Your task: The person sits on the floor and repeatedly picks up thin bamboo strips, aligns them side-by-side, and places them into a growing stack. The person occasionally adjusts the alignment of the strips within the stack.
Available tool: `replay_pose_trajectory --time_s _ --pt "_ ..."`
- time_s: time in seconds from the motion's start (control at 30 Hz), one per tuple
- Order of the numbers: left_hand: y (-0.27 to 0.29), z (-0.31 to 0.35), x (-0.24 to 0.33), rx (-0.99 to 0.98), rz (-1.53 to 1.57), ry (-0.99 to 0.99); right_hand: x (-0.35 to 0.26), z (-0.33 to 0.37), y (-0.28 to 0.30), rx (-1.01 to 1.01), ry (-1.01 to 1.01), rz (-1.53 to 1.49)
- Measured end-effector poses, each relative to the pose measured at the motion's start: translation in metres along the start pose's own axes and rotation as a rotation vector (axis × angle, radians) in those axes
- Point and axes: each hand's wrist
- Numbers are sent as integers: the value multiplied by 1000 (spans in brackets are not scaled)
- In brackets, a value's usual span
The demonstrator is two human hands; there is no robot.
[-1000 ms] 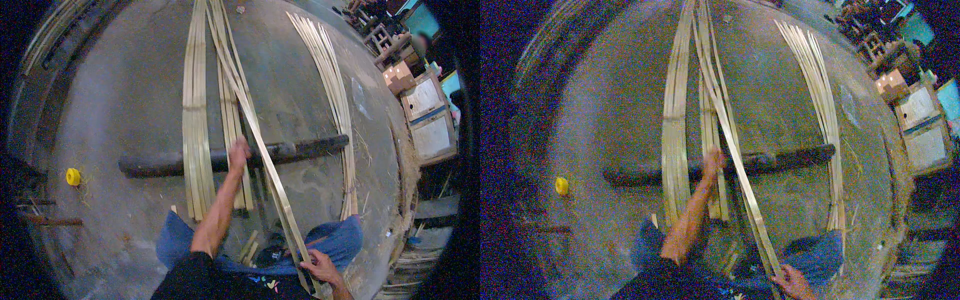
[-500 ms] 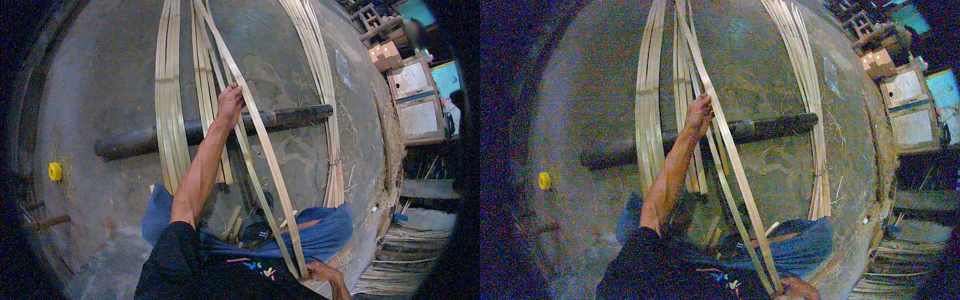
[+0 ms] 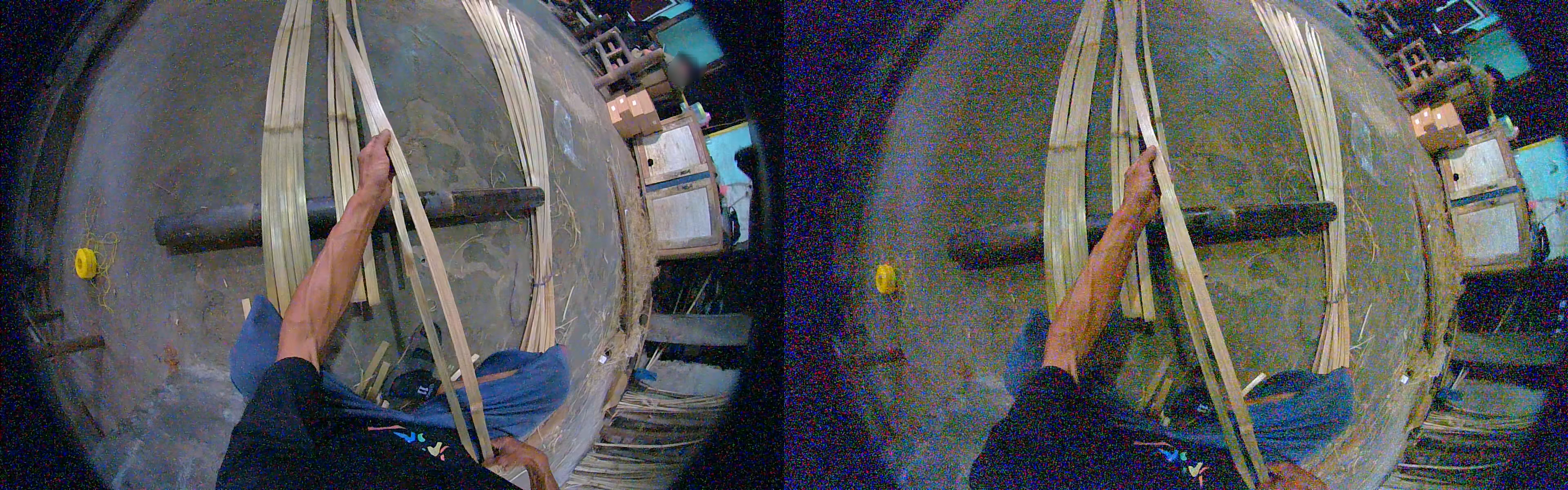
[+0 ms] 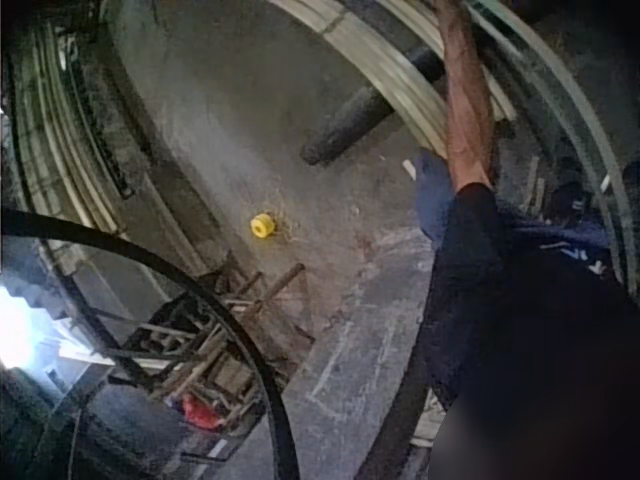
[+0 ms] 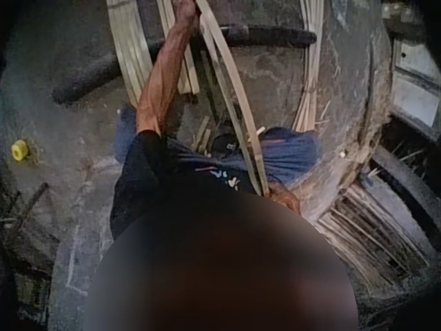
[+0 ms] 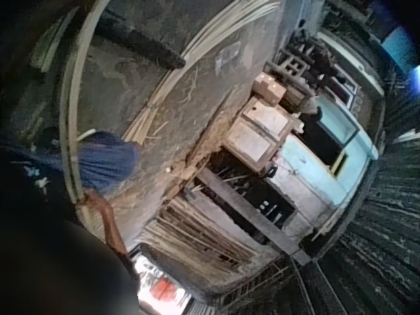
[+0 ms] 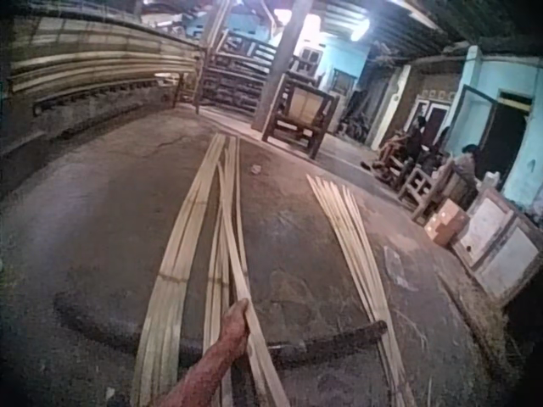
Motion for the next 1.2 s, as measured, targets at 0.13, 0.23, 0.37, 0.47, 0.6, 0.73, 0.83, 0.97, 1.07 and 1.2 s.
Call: replay_pose_trajectory --time_s 0.13,0.23,0.37,0.47,0.6,0.73,0.83,0.97,1.07,1.2 --pt "-2 6 6 -51 146 103 13 -7 -9 145 28 208" --pt "0 10 8 -227 336 191 32 -10 -7 86 -6 159" --pt "8 6 -2 -300 375 237 63 -10 0 -50 -119 -19" --pt "6 2 -24 -249 276 233 80 -5 0 -107 -94 -140" --pt "0 8 -48 45 24 85 83 14 -1 -17 -191 -316" --pt "-4 18 -50 215 -304 -305 75 19 -4 66 -265 -494" --pt "-5 19 -54 284 -319 -366 64 17 -3 81 -313 -448" --pt "3 6 -59 196 -268 -186 46 21 2 129 -411 -254" --pt "8 0 -61 115 -239 -168 37 22 0 151 -398 -283" --pt "9 -3 -57 10 -48 -24 33 21 -5 183 -367 -312"
Point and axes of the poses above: each hand's wrist, its own z-axis away from the middle knuckle, its own y-axis out of the back of the hand, x = y × z, and after that the axes turned 15 degrees about x, right-handed
